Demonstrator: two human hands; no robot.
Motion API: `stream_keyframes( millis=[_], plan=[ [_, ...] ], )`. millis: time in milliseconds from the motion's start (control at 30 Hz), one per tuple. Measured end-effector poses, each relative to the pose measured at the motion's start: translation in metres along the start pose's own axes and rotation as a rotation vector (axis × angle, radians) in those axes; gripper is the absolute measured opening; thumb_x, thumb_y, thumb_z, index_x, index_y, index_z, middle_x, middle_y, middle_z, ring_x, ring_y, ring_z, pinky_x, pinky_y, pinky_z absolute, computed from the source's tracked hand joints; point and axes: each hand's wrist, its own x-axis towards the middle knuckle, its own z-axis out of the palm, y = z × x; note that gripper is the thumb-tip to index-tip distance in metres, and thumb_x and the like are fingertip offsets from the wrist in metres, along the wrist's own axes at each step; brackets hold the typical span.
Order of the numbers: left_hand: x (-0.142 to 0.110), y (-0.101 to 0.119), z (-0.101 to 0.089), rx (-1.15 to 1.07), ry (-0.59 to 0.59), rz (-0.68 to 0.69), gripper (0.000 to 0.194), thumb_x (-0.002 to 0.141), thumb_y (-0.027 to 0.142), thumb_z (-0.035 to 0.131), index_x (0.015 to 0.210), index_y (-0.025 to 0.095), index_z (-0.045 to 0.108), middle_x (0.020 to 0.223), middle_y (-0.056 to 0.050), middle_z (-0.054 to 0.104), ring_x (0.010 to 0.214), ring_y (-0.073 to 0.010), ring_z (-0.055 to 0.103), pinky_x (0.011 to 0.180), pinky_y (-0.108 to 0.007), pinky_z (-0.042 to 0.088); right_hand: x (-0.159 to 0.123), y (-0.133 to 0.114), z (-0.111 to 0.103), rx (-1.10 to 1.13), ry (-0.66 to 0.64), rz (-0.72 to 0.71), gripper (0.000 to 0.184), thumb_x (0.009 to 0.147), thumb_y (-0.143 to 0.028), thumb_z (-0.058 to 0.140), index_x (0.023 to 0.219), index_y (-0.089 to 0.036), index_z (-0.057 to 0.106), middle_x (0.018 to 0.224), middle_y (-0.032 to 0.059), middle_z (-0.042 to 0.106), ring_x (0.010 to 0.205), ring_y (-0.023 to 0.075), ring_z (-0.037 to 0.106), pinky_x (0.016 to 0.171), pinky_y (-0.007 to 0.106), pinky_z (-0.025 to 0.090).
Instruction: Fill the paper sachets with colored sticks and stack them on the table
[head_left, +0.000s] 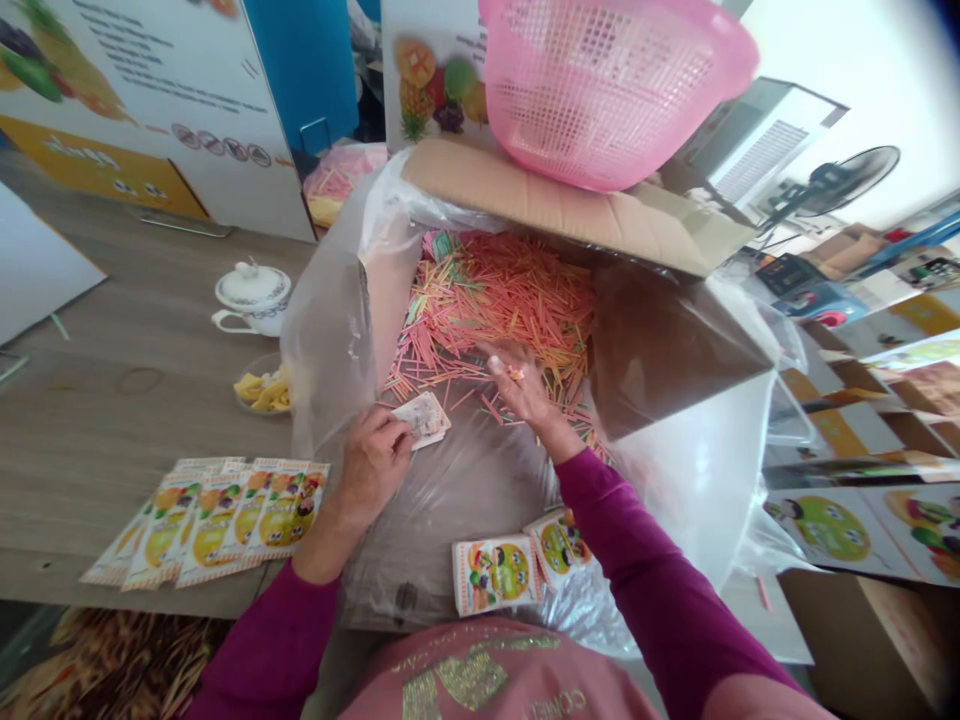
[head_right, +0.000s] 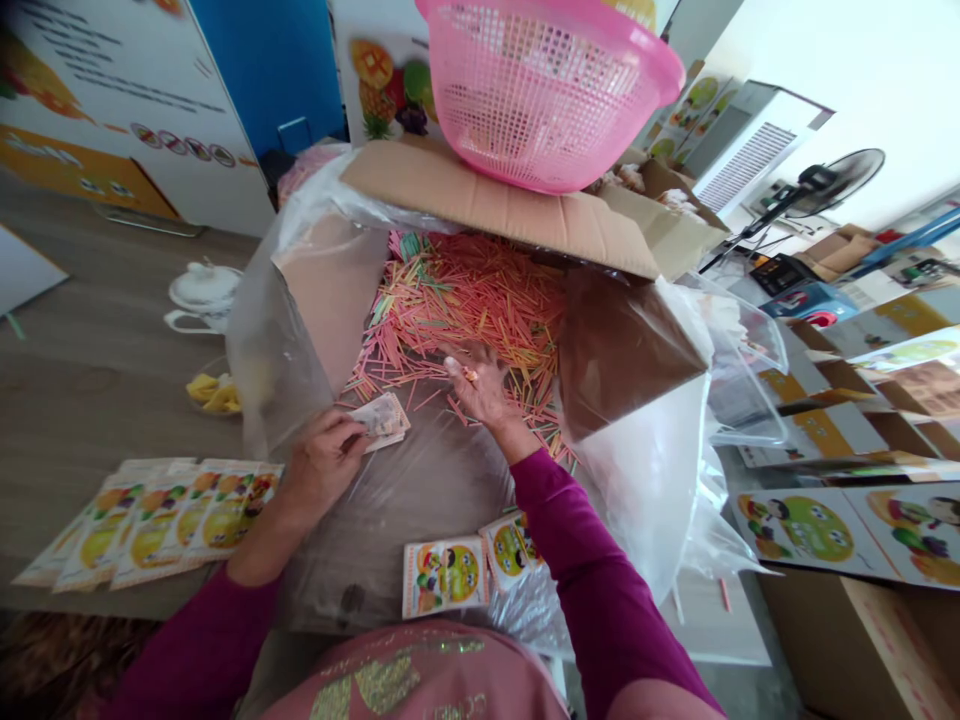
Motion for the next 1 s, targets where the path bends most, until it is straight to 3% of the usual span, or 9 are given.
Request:
stream_keyframes(
  millis=[100, 300, 367, 433, 533, 633, 733, 867, 1000],
  plan=[
    [-0.002, -0.004, 0.002, 0.019, -0.018, 0.024, 0.015, 0.097, 0.021, 0.067, 0.088, 0.023, 0.079, 0.095, -0.008, 0.075, 0.101, -0.0272, 0.069, 0.094, -0.041, 0.057, -0.001, 0.008, -0.017, 0.024, 0.086, 0.095, 0.053, 0.114, -0.043, 0.038, 0.157, -0.033, 0.068, 0.153, 0.0137, 0.067, 0.155, 0.0398, 0.046, 0.124, 0.062, 0.042],
    [-0.002, -0.007, 0.000, 0.064, -0.052, 0.033, 0.015, 0.100, 0.025, 0.066, 0.101, 0.024, 0.081, 0.102, -0.009, 0.076, 0.105, -0.0285, 0.069, 0.097, -0.042, 0.057, -0.009, 0.006, -0.021, 0.281, -0.020, -0.009, 0.068, 0.118, -0.037, 0.007, 0.171, -0.025, 0.049, 0.154, 0.0132, 0.067, 0.156, 0.0251, 0.053, 0.120, 0.047, 0.048],
    [-0.002, -0.007, -0.001, 0.074, -0.061, 0.042, 0.017, 0.102, 0.026, 0.064, 0.103, 0.023, 0.081, 0.103, -0.010, 0.076, 0.105, -0.0290, 0.069, 0.096, -0.043, 0.057, -0.014, -0.003, -0.014, 0.293, -0.049, -0.028, 0.075, 0.117, -0.030, -0.001, 0.168, -0.024, 0.054, 0.161, 0.0111, 0.063, 0.159, 0.0214, 0.049, 0.125, 0.041, 0.043],
    [-0.002, -0.007, -0.001, 0.078, -0.066, 0.057, 0.019, 0.103, 0.027, 0.063, 0.103, 0.022, 0.081, 0.103, -0.010, 0.075, 0.104, -0.0290, 0.068, 0.095, -0.043, 0.057, -0.019, -0.013, -0.003, 0.243, -0.134, -0.028, 0.070, 0.118, -0.030, 0.008, 0.161, -0.031, 0.063, 0.167, 0.0049, 0.058, 0.159, 0.0211, 0.046, 0.128, 0.039, 0.039],
    [-0.004, -0.009, 0.000, 0.072, -0.049, 0.080, 0.018, 0.103, 0.027, 0.064, 0.101, 0.023, 0.081, 0.102, -0.009, 0.074, 0.103, -0.0280, 0.067, 0.094, -0.043, 0.057, -0.023, -0.023, 0.015, 0.094, -0.233, -0.007, 0.045, 0.117, -0.043, 0.040, 0.141, -0.040, 0.079, 0.172, -0.0005, 0.052, 0.157, 0.0301, 0.043, 0.128, 0.048, 0.036],
    [-0.006, -0.012, 0.002, 0.055, -0.008, 0.103, 0.018, 0.103, 0.026, 0.065, 0.097, 0.023, 0.081, 0.099, -0.008, 0.073, 0.101, -0.0276, 0.067, 0.093, -0.041, 0.056, -0.024, -0.023, 0.028, 0.034, -0.213, -0.016, 0.035, 0.112, -0.050, 0.058, 0.127, -0.036, 0.087, 0.172, 0.0040, 0.052, 0.153, 0.0374, 0.041, 0.126, 0.058, 0.032],
    [-0.006, -0.014, 0.004, 0.015, 0.030, 0.110, 0.017, 0.100, 0.026, 0.067, 0.092, 0.023, 0.081, 0.095, -0.008, 0.072, 0.101, -0.0275, 0.067, 0.092, -0.041, 0.056, -0.025, -0.019, 0.032, 0.066, -0.190, -0.038, 0.037, 0.113, -0.050, 0.056, 0.124, -0.035, 0.088, 0.170, 0.0058, 0.054, 0.151, 0.0380, 0.041, 0.126, 0.061, 0.029],
    [-0.003, -0.015, 0.005, -0.111, 0.057, 0.062, 0.013, 0.095, 0.027, 0.072, 0.087, 0.024, 0.082, 0.092, -0.006, 0.073, 0.098, -0.0266, 0.069, 0.090, -0.040, 0.056, -0.029, -0.016, 0.034, 0.119, -0.172, -0.044, 0.044, 0.116, -0.052, 0.044, 0.139, -0.041, 0.080, 0.173, 0.0038, 0.048, 0.155, 0.0380, 0.038, 0.126, 0.060, 0.030],
    [0.000, -0.015, -0.001, -0.345, 0.085, -0.040, 0.011, 0.090, 0.031, 0.076, 0.085, 0.025, 0.082, 0.090, -0.004, 0.077, 0.088, -0.0225, 0.071, 0.082, -0.036, 0.056, -0.032, -0.013, 0.044, 0.002, -0.179, -0.117, 0.041, 0.115, -0.053, 0.049, 0.146, -0.045, 0.075, 0.176, 0.0050, 0.043, 0.158, 0.0417, 0.031, 0.125, 0.070, 0.026]
  ],
)
